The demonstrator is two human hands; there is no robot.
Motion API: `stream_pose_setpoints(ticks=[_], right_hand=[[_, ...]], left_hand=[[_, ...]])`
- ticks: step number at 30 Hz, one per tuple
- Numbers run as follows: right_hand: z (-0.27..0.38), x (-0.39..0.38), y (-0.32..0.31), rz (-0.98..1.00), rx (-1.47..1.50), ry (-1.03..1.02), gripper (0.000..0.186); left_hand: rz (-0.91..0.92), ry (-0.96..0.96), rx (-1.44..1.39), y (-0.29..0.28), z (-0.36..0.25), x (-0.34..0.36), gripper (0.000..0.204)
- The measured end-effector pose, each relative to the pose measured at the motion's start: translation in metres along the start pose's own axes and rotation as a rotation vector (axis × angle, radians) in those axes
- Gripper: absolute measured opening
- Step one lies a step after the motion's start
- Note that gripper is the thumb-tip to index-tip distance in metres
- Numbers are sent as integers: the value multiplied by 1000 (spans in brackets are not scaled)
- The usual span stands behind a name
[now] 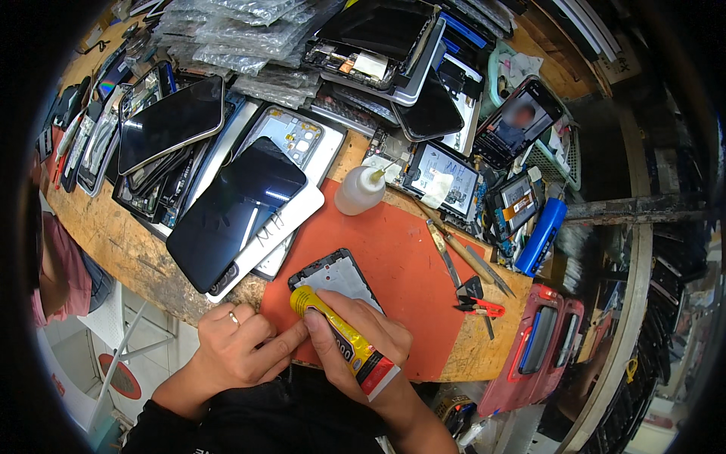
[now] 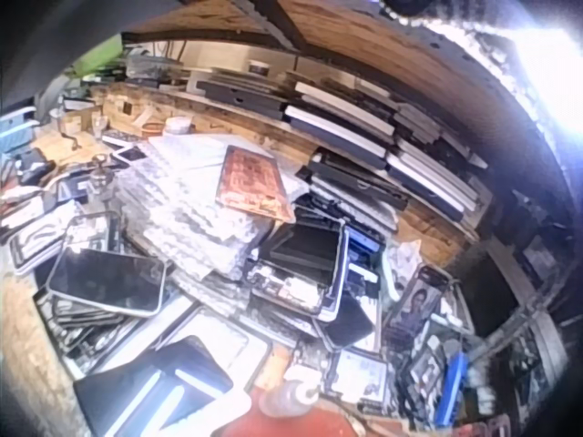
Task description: The person applies adhesive to a smartphone back cover, then picks up a disassembled phone, briefly powers it on to check the screen, and proceeds to reassemble the device by aligning and pressing the back cover onto the chassis.
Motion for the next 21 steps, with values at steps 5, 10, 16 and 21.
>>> stream_pose_setpoints(ticks=[5,10,16,21], right_hand=[[0,-1,0,6,3,-1,21],[-1,-2,-1,13,7,8,22],[-3,-6,-2,6,12,20,23],[-3,-8,-4,3,20,30,23]], left_hand=[[-8,3,5,0,0,-1,41],[-17,-11,-11,0,1,-2,41],[-76,-2,-8,0,0,-3,41],[-101,44,12,-4,-3,-5,43]])
Point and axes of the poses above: each hand's wrist, its own x-axis towards the middle knuckle, its own y-axis out of the palm, z = x × y, the point moved 10 cm from there along x, towards the middle knuckle, and after that the axes turned 8 degrees about x, right-handed, at the moved point
